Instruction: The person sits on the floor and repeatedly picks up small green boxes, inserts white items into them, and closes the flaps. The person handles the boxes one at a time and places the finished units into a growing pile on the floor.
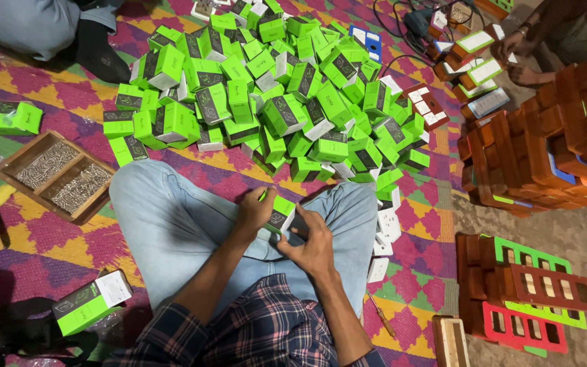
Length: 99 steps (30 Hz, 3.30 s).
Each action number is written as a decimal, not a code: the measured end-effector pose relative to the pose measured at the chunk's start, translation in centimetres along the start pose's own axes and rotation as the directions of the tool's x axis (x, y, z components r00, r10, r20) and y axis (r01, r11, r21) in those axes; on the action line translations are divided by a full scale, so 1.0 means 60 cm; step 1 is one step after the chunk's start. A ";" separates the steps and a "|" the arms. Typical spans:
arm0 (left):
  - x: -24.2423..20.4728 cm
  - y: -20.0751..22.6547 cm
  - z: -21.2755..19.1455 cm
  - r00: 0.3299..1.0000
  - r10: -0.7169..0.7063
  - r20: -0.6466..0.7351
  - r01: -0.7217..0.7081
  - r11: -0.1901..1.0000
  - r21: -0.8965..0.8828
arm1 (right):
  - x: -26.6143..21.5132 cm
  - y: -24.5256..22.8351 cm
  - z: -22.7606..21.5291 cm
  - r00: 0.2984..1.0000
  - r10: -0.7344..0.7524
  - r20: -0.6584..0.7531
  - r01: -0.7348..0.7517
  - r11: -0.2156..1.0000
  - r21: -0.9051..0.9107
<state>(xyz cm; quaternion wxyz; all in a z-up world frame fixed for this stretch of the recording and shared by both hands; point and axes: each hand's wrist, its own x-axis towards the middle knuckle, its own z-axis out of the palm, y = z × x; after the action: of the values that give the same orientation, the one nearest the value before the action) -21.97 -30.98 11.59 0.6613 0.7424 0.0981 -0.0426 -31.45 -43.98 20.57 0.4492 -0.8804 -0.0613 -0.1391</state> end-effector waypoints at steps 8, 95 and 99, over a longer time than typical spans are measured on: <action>-0.009 0.004 0.011 0.996 0.081 -0.030 -0.082 0.996 -0.037 | -0.003 -0.022 0.006 0.987 -0.082 -0.141 0.062 0.988 -0.140; 0.004 -0.042 -0.020 0.847 0.489 -0.208 -0.480 0.872 0.098 | -0.012 0.106 0.003 0.972 0.209 -0.111 -0.136 0.877 0.461; 0.023 -0.058 0.003 0.953 0.303 -0.005 -0.303 0.953 -0.017 | -0.006 0.068 -0.003 0.999 -0.026 0.033 0.012 0.926 0.377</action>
<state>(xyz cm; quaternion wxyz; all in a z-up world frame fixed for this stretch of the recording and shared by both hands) -21.31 -30.65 7.89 0.6666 0.7427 -0.0159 0.0611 -30.87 -46.51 17.40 0.6073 -0.7795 -0.1037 -0.1128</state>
